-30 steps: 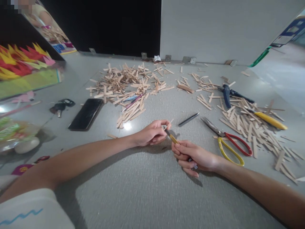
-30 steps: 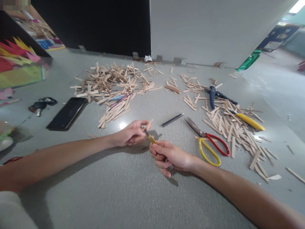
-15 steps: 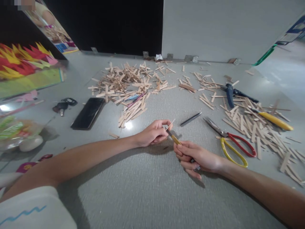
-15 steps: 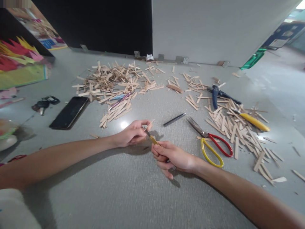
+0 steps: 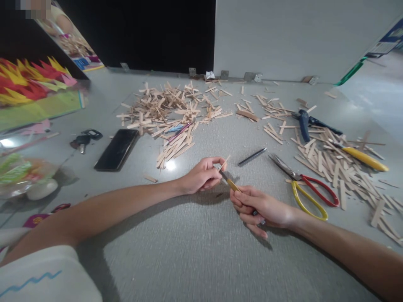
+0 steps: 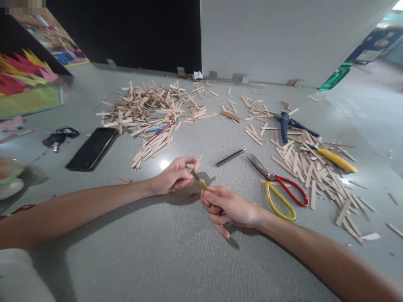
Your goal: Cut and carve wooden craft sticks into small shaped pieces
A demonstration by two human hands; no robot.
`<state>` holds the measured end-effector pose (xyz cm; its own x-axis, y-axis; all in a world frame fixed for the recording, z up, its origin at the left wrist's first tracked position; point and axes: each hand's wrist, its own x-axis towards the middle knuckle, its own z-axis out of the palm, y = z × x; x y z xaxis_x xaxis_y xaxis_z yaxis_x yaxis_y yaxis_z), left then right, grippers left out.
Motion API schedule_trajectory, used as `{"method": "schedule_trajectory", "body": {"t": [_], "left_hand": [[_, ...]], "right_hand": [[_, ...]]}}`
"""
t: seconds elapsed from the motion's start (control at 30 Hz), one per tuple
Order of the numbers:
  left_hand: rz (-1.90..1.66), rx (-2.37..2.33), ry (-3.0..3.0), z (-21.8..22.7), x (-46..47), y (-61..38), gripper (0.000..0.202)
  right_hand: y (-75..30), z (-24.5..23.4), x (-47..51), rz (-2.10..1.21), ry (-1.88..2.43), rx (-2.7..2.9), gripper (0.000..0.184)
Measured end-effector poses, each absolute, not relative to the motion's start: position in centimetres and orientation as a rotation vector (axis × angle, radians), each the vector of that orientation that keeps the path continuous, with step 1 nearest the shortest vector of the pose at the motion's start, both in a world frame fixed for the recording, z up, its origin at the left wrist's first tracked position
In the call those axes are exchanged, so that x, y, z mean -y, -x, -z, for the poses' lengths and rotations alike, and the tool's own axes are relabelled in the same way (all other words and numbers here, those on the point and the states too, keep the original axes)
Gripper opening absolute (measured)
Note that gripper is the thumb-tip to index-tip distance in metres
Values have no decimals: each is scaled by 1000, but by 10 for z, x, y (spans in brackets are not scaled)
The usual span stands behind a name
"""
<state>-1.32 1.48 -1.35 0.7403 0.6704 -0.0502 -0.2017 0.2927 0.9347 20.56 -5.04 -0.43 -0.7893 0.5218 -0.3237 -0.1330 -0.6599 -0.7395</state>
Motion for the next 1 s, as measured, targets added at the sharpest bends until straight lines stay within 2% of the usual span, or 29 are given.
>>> {"method": "schedule_trajectory", "body": {"t": [0.4,0.57,0.8,1.0], "left_hand": [[-617,-495,-1122,15,-15,13,12],[-796,-524,-1005,15,-25,13,23],[-786,-520,-985,13,-27,14,8],[-780,-507,-1014,16,-29,14,21]], "right_hand": [[-205,3,50,-2452,761,1035,49],[-213,4,61,-2470,716,1016,46],[-215,4,65,-2381,765,808,37],[-215,3,64,-2337,754,684,31]]}}
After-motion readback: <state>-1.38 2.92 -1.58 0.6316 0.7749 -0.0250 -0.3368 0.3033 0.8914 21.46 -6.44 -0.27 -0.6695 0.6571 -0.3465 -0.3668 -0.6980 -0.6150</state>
